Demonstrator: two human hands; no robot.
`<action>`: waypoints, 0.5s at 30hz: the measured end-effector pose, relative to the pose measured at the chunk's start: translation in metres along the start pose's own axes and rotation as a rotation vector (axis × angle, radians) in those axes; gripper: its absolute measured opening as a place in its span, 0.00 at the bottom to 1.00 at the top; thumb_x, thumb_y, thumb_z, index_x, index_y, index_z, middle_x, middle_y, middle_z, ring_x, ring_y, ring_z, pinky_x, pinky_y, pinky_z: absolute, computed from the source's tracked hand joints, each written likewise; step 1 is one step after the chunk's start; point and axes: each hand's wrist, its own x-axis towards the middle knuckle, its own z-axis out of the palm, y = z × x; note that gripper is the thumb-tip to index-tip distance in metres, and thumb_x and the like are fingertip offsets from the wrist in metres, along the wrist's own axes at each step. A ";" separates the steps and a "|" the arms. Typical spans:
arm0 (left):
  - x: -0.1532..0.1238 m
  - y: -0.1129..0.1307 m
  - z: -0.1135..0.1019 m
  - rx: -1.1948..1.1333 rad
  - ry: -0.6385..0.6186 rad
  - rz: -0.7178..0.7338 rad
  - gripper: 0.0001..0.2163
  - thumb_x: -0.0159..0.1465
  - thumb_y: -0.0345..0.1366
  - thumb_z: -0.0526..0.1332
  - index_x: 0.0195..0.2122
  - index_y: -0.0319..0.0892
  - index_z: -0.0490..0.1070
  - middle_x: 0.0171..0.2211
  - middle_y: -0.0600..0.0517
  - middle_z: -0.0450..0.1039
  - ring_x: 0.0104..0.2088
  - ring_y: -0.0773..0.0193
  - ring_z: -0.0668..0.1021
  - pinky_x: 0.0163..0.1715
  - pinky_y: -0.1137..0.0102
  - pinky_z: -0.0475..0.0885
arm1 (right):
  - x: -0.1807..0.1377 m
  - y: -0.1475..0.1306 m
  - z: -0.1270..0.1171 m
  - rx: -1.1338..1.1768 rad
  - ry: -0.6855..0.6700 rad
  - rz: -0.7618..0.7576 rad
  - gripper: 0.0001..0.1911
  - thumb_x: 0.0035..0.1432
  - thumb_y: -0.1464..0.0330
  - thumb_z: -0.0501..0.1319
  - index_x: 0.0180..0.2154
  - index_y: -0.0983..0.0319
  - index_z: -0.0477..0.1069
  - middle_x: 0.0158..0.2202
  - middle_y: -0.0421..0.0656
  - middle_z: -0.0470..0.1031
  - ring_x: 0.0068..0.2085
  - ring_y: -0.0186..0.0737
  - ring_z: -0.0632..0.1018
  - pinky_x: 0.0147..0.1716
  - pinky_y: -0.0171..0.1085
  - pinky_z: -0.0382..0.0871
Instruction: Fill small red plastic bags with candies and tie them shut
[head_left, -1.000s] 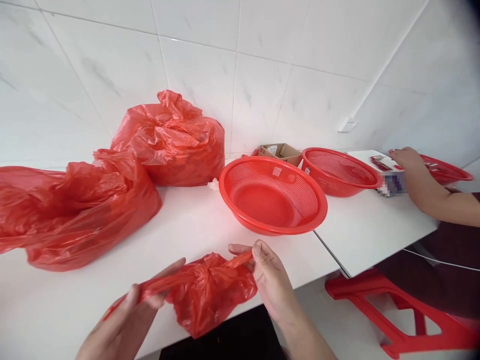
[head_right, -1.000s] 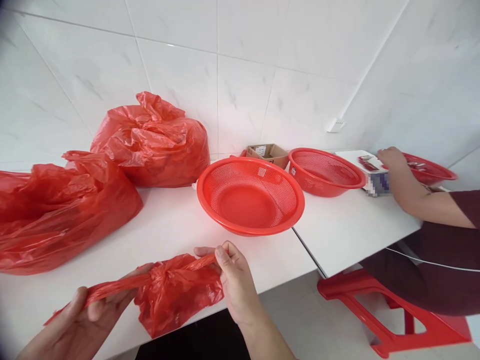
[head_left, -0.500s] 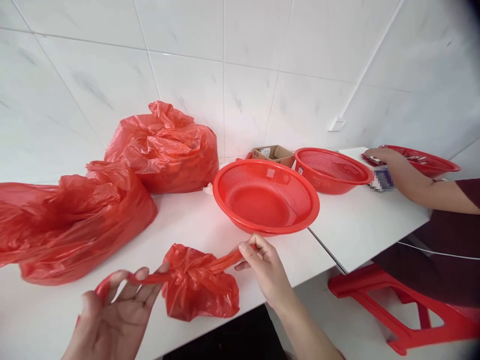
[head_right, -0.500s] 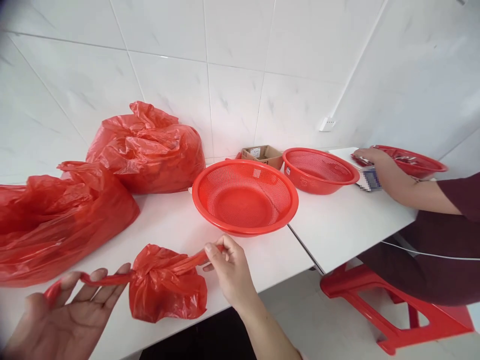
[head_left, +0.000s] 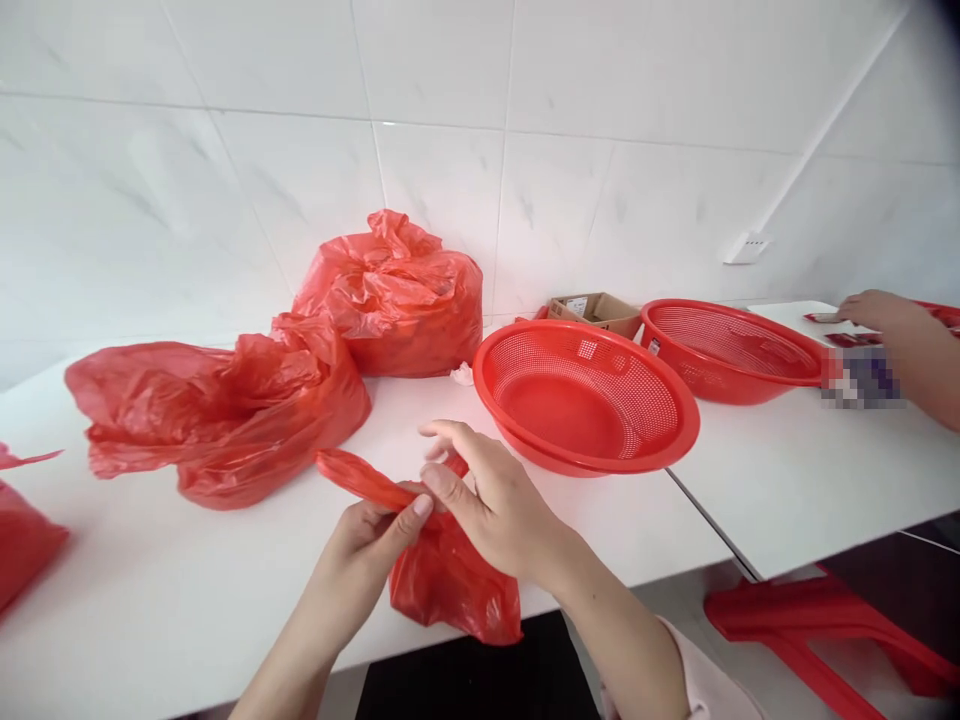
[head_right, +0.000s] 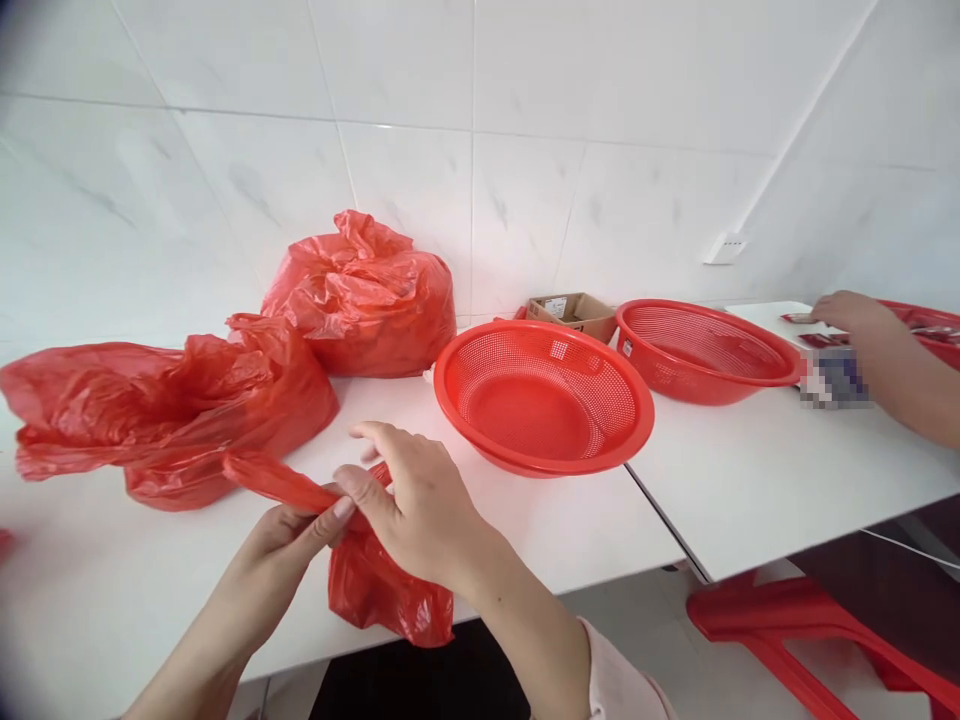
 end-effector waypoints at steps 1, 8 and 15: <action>0.000 -0.004 -0.002 -0.035 0.031 0.011 0.14 0.63 0.47 0.62 0.34 0.42 0.81 0.23 0.51 0.73 0.29 0.61 0.76 0.34 0.67 0.75 | -0.002 0.006 0.002 0.002 -0.001 0.045 0.15 0.70 0.62 0.51 0.55 0.57 0.64 0.38 0.41 0.75 0.40 0.38 0.76 0.41 0.39 0.69; -0.002 -0.011 0.000 -0.091 0.144 -0.092 0.16 0.63 0.50 0.62 0.36 0.43 0.81 0.33 0.48 0.79 0.43 0.55 0.79 0.49 0.62 0.74 | -0.016 -0.009 -0.013 0.157 0.301 0.139 0.06 0.69 0.64 0.51 0.47 0.55 0.61 0.23 0.33 0.56 0.21 0.32 0.60 0.22 0.32 0.58; -0.003 0.005 -0.024 0.021 0.095 -0.009 0.10 0.59 0.43 0.68 0.37 0.44 0.80 0.42 0.46 0.79 0.45 0.53 0.80 0.46 0.62 0.76 | -0.070 -0.020 -0.004 0.076 0.081 0.280 0.06 0.67 0.67 0.52 0.45 0.56 0.62 0.20 0.32 0.57 0.19 0.32 0.60 0.19 0.32 0.59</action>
